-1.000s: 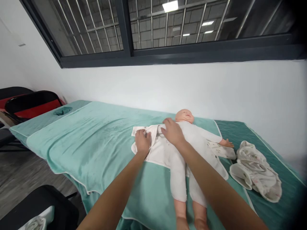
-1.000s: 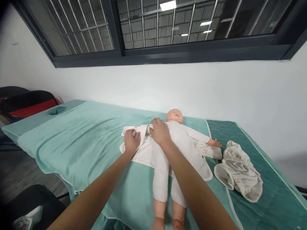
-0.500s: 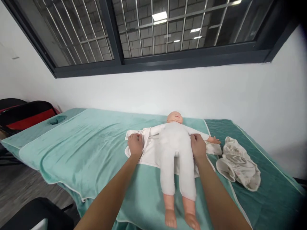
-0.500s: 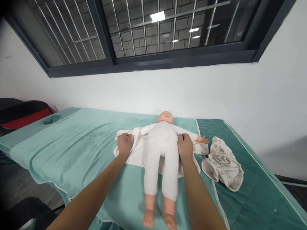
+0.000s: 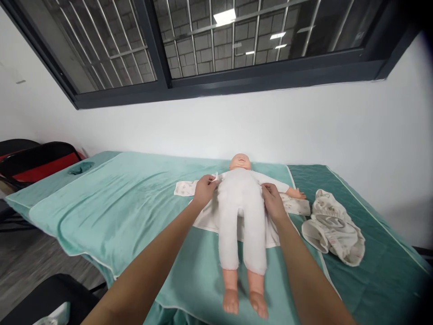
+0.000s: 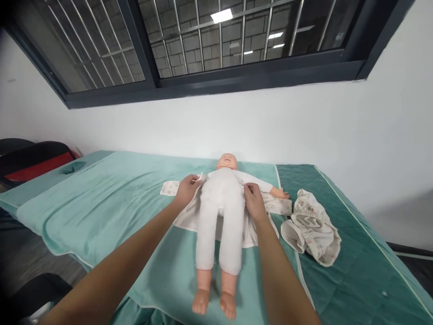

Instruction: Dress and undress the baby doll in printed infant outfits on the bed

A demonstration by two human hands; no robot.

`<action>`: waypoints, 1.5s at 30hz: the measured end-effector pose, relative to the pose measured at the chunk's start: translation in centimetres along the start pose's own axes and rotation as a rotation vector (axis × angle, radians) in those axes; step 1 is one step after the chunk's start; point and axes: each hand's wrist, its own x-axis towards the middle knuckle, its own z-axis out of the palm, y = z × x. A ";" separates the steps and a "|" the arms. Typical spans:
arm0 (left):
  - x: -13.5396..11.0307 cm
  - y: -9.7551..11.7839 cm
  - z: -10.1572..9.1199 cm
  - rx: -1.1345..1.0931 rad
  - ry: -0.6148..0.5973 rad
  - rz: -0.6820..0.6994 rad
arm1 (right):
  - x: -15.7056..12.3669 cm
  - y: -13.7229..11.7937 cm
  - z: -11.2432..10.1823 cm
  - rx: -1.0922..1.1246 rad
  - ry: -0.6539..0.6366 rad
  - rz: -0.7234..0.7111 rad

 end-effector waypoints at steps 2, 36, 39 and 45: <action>0.9 2.0 0.8 -0.067 -0.018 0.054 | -0.2 -0.1 0.2 0.029 -0.064 -0.010; -16.2 -0.8 -0.6 -0.089 0.188 0.164 | -2.4 -1.6 0.0 -0.261 -0.191 -0.012; -17.0 -0.4 -1.0 -0.046 0.193 0.251 | -2.5 -1.6 0.0 -0.276 -0.168 -0.016; -14.6 1.3 -0.9 0.135 0.108 0.409 | -2.4 -1.1 -1.2 -0.438 -0.013 0.051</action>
